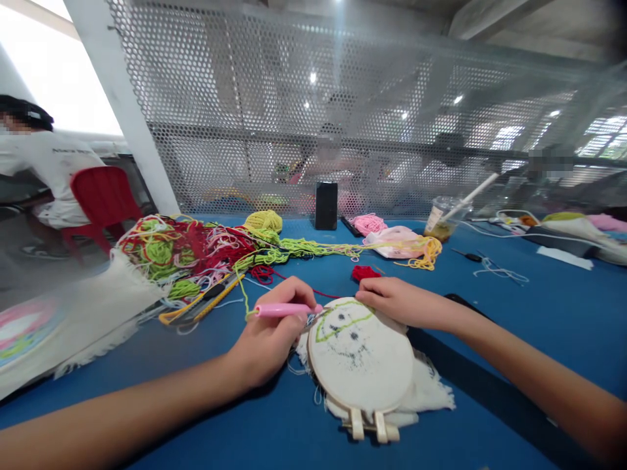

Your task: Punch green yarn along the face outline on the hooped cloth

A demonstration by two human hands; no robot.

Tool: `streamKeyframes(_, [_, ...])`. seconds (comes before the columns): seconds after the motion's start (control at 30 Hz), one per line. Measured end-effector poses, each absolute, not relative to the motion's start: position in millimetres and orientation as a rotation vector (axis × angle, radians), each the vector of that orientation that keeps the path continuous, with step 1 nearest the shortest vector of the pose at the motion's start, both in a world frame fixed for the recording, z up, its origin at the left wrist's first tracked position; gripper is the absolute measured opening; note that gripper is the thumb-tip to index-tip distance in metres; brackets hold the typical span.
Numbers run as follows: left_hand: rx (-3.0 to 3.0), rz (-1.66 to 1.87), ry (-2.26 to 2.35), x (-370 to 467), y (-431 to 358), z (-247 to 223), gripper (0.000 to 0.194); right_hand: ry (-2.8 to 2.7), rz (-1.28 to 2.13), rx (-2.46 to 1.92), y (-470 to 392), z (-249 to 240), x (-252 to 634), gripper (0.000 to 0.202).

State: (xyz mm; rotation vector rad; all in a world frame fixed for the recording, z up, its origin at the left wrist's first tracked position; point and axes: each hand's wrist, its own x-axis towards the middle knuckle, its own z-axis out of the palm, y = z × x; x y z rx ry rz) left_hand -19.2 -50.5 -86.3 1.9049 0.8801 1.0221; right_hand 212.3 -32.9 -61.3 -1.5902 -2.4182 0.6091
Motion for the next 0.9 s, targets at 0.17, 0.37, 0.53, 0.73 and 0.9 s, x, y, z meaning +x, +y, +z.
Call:
streamKeyframes(0.17, [1.855,1.042,0.829,-19.7,-50.6,-88.2,0.012,-2.359,0.669,-1.588,-35.0,-61.8,212.5,0.032])
streamKeyframes(0.37, [1.848,1.015,0.822,-19.3,-49.2,-88.6,0.011,-2.312,0.705,-1.569,-35.9,-65.2,213.8,0.033])
streamKeyframes(0.53, [1.850,1.037,0.791,-19.4,-49.7,-87.9,0.011,-2.235,0.727,-1.576,-38.1,-69.8,213.6,0.035])
streamKeyframes(0.73, [1.789,1.058,0.755,-20.0,-51.6,-88.0,0.013,-2.198,0.755,-1.580,-39.6,-73.0,213.7,0.035])
streamKeyframes(0.9, [1.798,1.027,0.778,-20.1,-51.3,-89.0,0.012,-2.209,0.721,-1.577,-41.1,-70.8,212.1,0.034])
